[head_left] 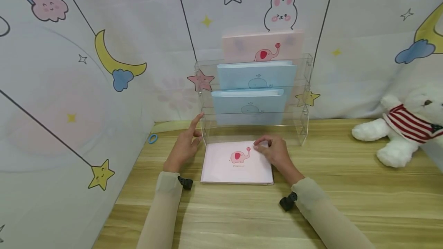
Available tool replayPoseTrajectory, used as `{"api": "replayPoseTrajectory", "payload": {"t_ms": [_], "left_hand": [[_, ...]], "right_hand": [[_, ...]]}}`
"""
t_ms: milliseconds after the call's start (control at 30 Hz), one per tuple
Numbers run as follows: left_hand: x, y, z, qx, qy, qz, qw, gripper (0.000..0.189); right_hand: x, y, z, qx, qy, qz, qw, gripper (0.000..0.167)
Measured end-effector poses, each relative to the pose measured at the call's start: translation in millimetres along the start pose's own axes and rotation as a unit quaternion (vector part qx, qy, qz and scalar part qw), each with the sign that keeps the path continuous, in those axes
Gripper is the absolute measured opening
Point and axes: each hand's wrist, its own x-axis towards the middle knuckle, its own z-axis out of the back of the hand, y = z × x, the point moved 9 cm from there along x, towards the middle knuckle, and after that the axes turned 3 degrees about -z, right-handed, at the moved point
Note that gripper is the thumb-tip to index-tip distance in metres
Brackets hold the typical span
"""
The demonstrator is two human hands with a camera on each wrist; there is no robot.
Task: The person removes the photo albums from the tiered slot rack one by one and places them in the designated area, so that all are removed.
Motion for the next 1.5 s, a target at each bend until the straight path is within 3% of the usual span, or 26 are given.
{"api": "replayPoseTrajectory", "payload": {"t_ms": [367,767,1033,1267,1500], "left_hand": [[-0.1,-1.5,1.6,-0.003,-0.001,-0.004,1.0,0.102],[-0.4,-2.1,2.0,-0.001,-0.006,-0.01,0.9999,0.101],[-1.2,-4.4,1.7,-0.004,-0.007,-0.02,0.9998,0.1],[-1.2,-1.6,0.6,-0.004,-0.003,-0.011,0.9999,0.1],[-1.9,-4.4,1.8,-0.004,-0.005,-0.013,0.9999,0.099]], "right_hand": [[0.1,-2,1,-0.045,0.002,0.024,0.9987,0.01],[0.7,-4,10,-0.049,0.046,-0.004,0.9977,0.03],[-7.3,3,29,-0.062,0.073,-0.024,0.9951,0.035],[-7.9,15,50,-0.048,0.074,0.0,0.9961,0.038],[-7.2,30,68,0.014,0.056,0.054,0.9969,0.046]]}}
